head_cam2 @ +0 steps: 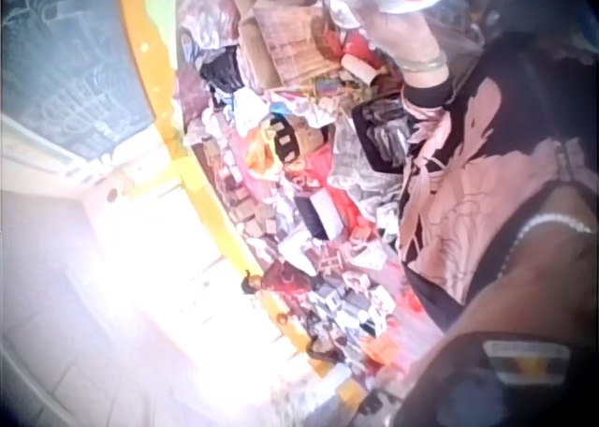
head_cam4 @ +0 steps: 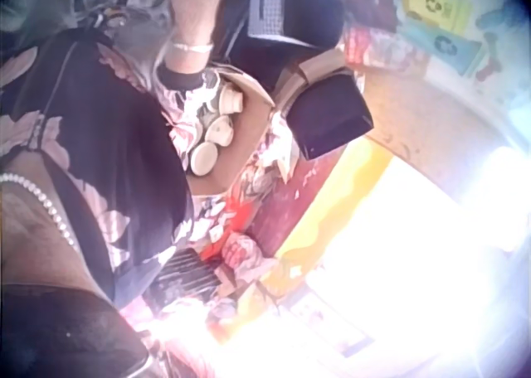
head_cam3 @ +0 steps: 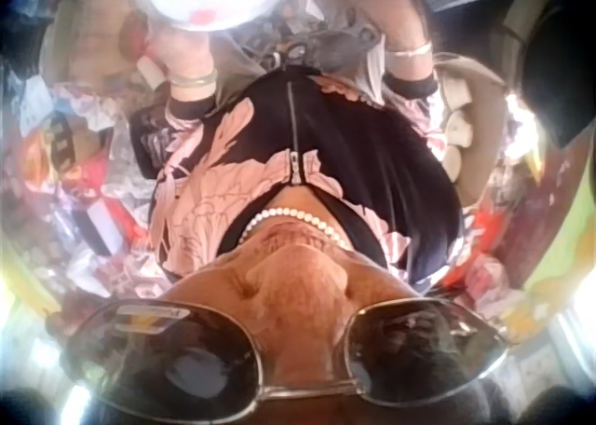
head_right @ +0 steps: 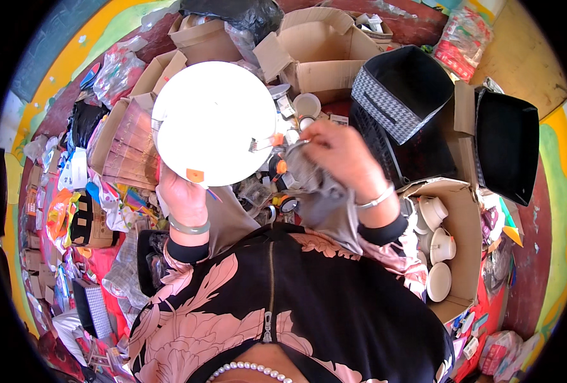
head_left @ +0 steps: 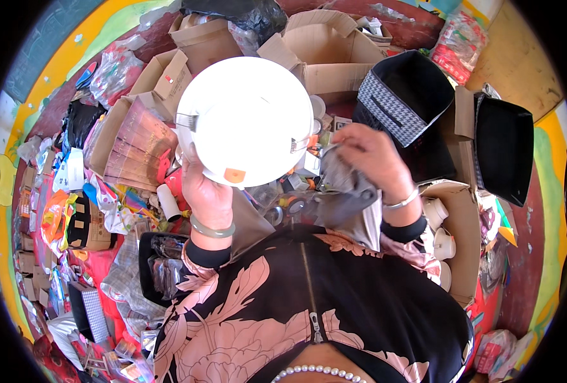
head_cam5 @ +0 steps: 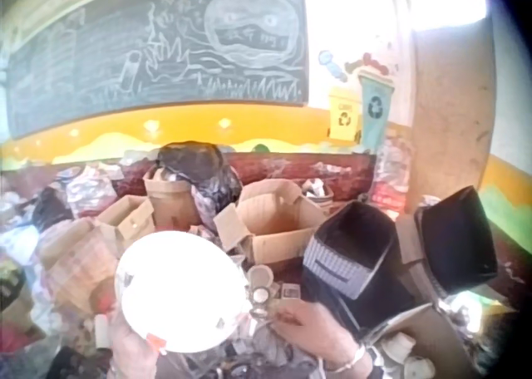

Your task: The person sits on the floor surrounded by cardboard boxes and miscellaneous items, wiping white ceramic plates and bowls with a gray cloth. They handle the items one by one, turning them over to clean both sides before placing them into a nearby box.

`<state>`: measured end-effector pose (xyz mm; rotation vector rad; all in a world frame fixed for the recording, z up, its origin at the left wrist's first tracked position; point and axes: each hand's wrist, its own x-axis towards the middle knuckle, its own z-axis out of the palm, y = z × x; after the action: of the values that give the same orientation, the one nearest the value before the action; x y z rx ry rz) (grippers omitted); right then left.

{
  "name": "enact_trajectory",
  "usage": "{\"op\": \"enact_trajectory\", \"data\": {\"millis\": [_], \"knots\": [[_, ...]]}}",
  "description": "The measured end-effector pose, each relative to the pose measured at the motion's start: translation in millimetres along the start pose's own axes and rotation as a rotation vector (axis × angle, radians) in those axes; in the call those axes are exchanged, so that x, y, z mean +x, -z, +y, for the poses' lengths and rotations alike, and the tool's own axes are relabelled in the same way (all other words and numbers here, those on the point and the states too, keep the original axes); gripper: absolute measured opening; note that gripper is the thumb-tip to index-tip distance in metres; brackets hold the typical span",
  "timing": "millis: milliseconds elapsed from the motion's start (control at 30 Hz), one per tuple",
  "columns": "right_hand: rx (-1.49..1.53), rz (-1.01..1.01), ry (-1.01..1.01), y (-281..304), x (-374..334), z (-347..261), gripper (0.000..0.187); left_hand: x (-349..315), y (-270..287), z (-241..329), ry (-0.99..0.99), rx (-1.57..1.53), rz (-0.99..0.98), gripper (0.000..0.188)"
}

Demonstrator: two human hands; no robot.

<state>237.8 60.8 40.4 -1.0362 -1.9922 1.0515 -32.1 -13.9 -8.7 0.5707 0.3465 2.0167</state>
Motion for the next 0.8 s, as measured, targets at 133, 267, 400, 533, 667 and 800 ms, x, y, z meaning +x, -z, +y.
{"op": "enact_trajectory", "data": {"millis": [133,267,400,533,667,800], "knots": [[0.304,0.242,0.033,13,2,-13,0.005,-2,-2,6,-0.018,-0.068,-0.046,0.038],[-0.143,0.553,0.401,-17,10,-39,0.012,-10,-11,-3,-0.040,0.046,-0.039,0.039],[-0.582,0.428,0.731,-25,18,-31,0.020,-14,-18,-3,-0.026,0.093,0.038,0.040],[-0.472,0.110,0.669,-16,16,-26,0.024,-10,-13,2,0.022,0.031,0.072,0.039],[-0.340,-0.190,0.511,-6,18,-19,0.026,-9,-1,-5,0.106,0.046,0.154,0.038],[-0.290,-0.379,0.447,-3,25,-13,0.026,-8,0,-13,0.188,0.018,0.175,0.038]]}}
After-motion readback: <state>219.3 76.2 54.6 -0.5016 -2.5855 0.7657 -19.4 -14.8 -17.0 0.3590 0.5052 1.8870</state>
